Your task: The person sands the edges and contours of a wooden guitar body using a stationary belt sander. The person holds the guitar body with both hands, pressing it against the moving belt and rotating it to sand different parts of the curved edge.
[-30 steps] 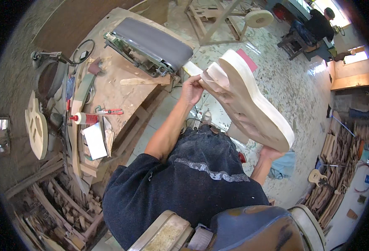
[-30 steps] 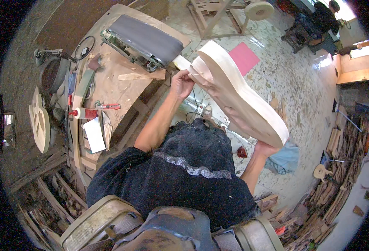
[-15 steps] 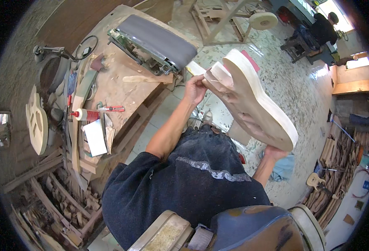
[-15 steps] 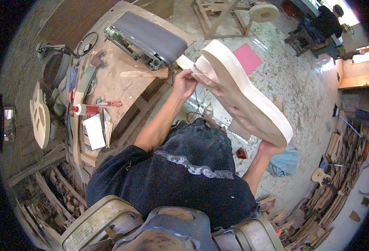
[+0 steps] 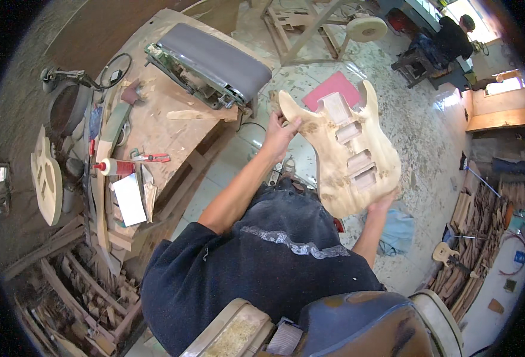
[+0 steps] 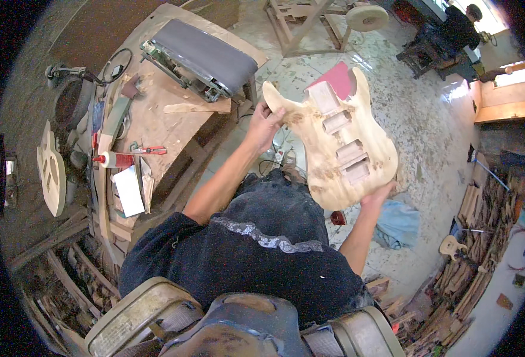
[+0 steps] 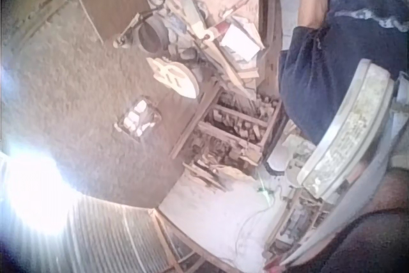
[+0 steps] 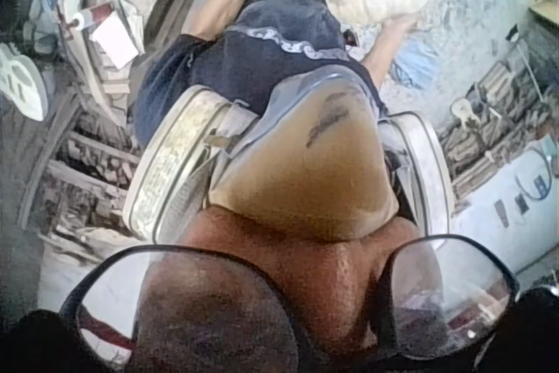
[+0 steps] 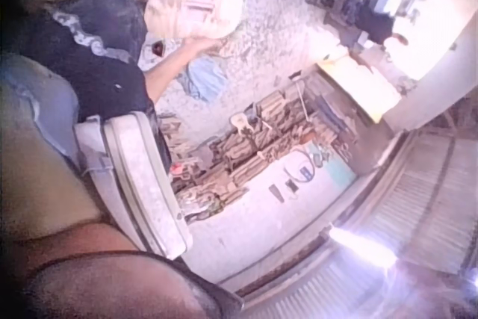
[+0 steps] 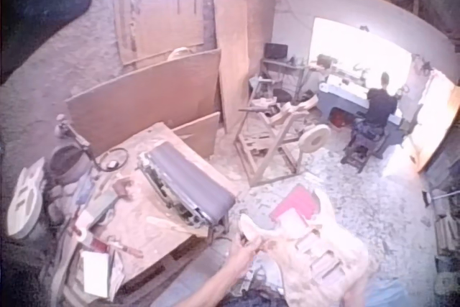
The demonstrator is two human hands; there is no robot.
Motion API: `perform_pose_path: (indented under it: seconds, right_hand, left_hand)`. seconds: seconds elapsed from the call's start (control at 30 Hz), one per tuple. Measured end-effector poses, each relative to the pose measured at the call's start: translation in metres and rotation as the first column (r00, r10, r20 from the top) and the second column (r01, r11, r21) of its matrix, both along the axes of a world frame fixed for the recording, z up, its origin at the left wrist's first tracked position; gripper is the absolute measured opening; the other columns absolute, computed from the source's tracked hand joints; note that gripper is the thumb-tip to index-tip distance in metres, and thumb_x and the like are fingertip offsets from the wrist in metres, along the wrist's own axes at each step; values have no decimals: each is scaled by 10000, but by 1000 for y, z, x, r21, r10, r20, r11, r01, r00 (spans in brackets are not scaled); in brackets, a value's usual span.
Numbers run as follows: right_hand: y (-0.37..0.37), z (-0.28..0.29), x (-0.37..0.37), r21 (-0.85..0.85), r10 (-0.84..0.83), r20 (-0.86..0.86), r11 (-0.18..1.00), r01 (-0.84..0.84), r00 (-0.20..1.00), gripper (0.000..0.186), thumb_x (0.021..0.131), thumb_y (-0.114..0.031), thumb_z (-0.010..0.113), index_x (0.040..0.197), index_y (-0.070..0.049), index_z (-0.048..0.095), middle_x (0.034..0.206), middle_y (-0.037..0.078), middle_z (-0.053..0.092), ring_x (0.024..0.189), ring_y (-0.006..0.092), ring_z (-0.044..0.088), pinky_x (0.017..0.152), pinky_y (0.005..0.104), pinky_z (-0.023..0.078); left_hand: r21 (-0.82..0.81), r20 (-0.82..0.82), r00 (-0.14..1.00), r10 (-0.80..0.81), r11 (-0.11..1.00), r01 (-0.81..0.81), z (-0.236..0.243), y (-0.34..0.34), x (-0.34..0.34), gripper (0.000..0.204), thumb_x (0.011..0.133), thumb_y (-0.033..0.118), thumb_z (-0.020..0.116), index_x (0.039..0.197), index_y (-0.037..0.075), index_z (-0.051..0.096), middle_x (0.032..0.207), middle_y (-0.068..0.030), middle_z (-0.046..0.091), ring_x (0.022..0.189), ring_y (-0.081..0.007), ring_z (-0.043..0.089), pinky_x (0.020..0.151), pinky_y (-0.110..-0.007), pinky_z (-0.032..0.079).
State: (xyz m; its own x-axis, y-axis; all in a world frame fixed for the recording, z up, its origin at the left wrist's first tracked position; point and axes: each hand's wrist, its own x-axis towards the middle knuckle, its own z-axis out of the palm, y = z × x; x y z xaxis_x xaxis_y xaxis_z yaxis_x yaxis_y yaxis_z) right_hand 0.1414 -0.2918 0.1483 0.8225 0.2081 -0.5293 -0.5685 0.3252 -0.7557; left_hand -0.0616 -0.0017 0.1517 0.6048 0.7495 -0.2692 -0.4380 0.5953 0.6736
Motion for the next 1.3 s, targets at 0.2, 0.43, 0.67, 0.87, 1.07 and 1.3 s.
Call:
perform_pose_path:
  seconds: [0.2,0.43,0.67,0.87,1.07,1.3]
  right_hand:
    - [-1,-9,-10,-76,81,56,994,-76,995,757,1005,-642,313,1538,-104,336,1563,124,381,1421,334,381,1161,492,323]
    - [-2,13,-17,5,3,199,1000,-4,980,732,994,-569,467,1519,-73,353,1538,113,416,1381,321,432,1130,481,371]
    - [-6,25,-25,-18,-37,495,998,53,868,694,970,-506,586,1416,5,439,1390,161,533,1281,310,522,1082,466,430]
    - [4,20,-41,-318,179,810,934,162,558,755,911,-657,583,1205,37,555,1146,129,633,1015,247,628,888,407,522]
    - [65,80,-77,-497,406,862,797,343,305,851,803,-795,593,956,41,614,850,83,628,804,194,588,731,331,480]
    - [73,95,-75,-507,456,860,813,286,229,855,777,-805,617,941,33,600,813,55,597,764,156,547,683,321,468]
  left_hand:
    - [63,-81,997,-16,998,21,8,-5,-4,495,934,81,684,1285,-26,352,1260,-146,526,1152,-215,584,988,-333,516]
    - [-72,69,997,-35,997,40,-1,-2,-12,538,972,283,641,1351,-2,387,1321,-137,528,1222,-257,554,1047,-440,459]
    - [-289,173,985,-22,955,72,-59,2,-19,515,993,363,574,1371,35,452,1322,-127,578,1230,-270,567,1056,-460,444]
    - [-340,100,995,17,940,18,-98,28,-10,489,1001,254,374,1405,-15,428,1416,-169,512,1314,-308,492,1132,-498,365]
    - [-454,153,981,116,890,-34,-130,46,-2,486,1048,322,303,1409,23,431,1382,-152,537,1268,-297,541,1096,-468,458]
    - [-508,194,978,71,861,38,-153,33,8,487,1067,350,240,1387,45,445,1336,-146,566,1203,-297,596,1030,-465,527]
